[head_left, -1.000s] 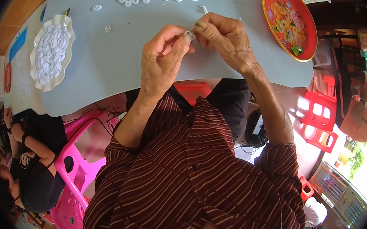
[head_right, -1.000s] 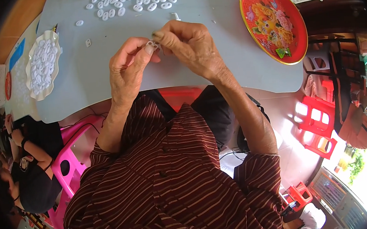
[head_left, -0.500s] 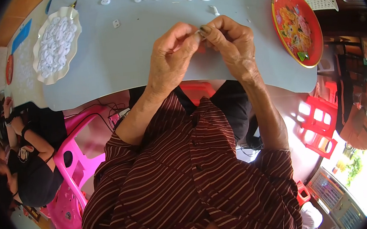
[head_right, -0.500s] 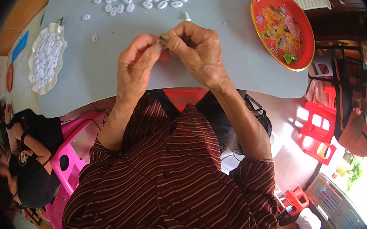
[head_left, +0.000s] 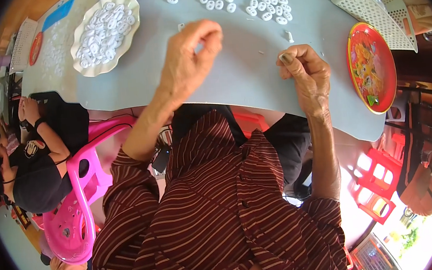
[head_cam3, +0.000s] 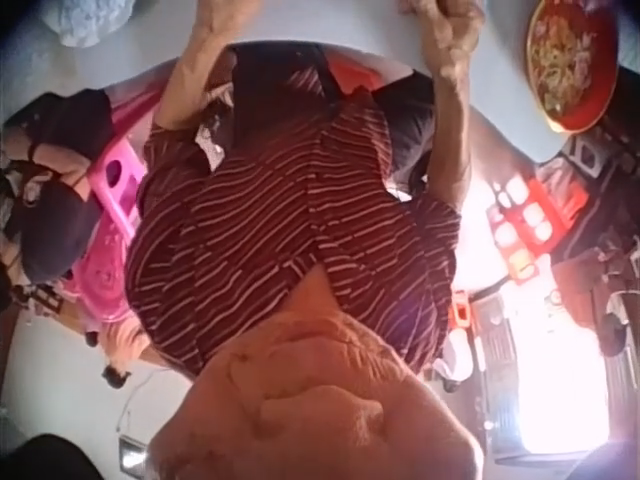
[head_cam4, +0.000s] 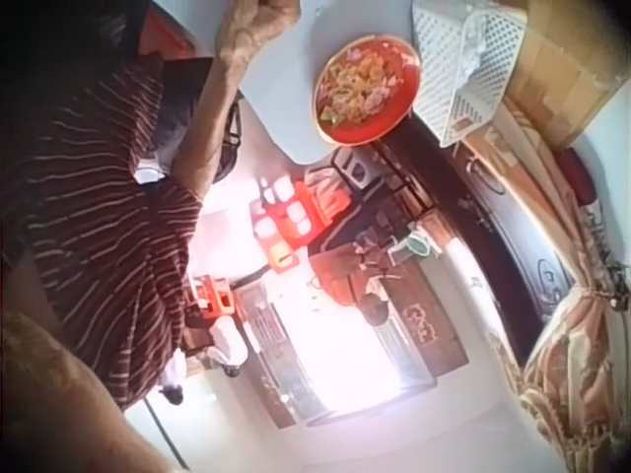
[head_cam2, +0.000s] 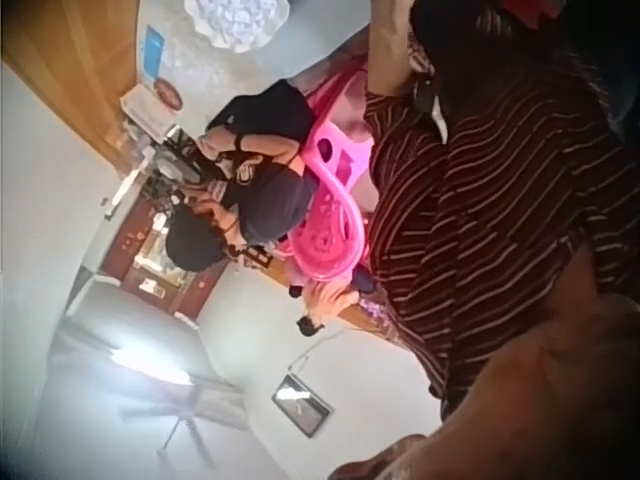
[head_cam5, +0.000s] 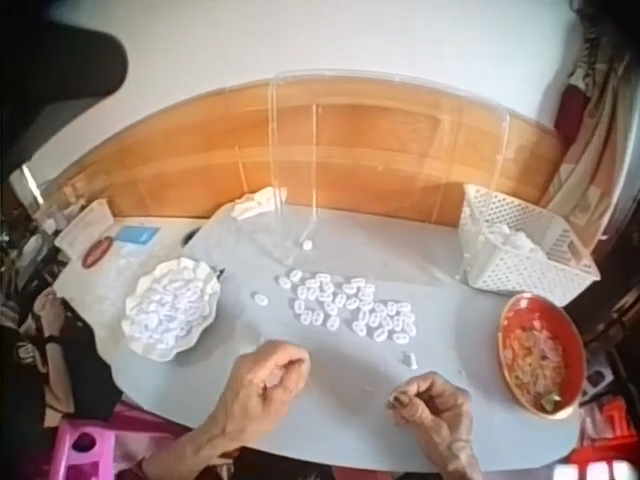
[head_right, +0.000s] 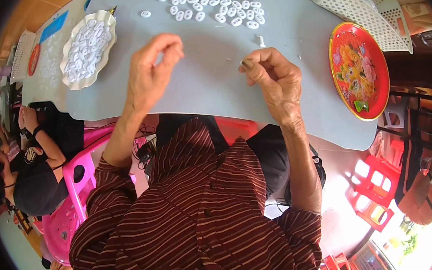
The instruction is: Assembling small white plastic components by manually inserting small grey pins into them.
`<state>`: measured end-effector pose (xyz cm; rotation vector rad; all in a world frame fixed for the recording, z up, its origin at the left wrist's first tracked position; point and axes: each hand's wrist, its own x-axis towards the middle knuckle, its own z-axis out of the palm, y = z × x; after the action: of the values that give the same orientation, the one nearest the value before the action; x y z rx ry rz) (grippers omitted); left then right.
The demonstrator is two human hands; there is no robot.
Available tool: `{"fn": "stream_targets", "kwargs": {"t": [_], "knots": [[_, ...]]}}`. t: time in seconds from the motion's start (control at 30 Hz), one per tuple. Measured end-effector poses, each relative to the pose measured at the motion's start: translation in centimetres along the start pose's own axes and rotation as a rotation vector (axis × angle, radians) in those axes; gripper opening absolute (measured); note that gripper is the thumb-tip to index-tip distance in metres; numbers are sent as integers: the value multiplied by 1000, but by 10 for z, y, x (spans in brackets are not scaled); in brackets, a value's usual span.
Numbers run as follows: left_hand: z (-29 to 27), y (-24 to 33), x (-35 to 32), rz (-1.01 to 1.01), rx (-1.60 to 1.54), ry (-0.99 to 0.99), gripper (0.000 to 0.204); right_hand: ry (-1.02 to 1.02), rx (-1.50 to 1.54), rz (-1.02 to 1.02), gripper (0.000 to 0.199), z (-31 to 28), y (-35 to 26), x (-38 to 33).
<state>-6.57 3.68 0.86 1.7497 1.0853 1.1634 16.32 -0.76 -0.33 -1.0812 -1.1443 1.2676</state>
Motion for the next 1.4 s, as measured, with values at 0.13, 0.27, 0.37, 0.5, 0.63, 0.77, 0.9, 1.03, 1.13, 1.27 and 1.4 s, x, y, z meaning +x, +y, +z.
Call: {"fn": "stream_targets", "kwargs": {"t": [0.13, 0.27, 0.37, 0.5, 0.63, 0.77, 0.9, 1.03, 1.13, 1.27, 1.4], "knots": [[-28, -26, 39, 312, 701, 36, 20, 26, -4, -42, 11, 3, 3, -1], [-51, -43, 70, 265, 1103, -29, 29, 35, -14, -15, 10, 3, 4, -1], [-61, -48, 80, 102, 1051, -138, 25, 30, -12, -14, 10, 3, 4, -1], [-63, -47, 89, 14, 1064, -212, 19, 54, -49, 6, 11, 4, 1, -3], [-63, -50, 80, 93, 865, -142, 15, -14, -81, -93, 10, 5, -2, -3], [-69, -51, 83, 64, 904, -150, 15, -53, -92, -98, 9, 5, -4, -2], [-66, -48, 78, 82, 926, -105, 13, -40, -26, -13, 9, 6, -5, -5], [-58, -41, 70, 0, 455, -106, 5, -59, -47, -51, 13, 4, 0, -5], [-38, -25, 58, -146, -59, -155, 10, -43, -27, -29, 15, 4, -3, -8], [4, -9, 46, -159, -407, -276, 13, -4, -72, -16, 14, 5, -4, -6], [36, 7, 34, -139, -370, -302, 22, -6, -60, -158, 11, 4, 3, 1]]}}
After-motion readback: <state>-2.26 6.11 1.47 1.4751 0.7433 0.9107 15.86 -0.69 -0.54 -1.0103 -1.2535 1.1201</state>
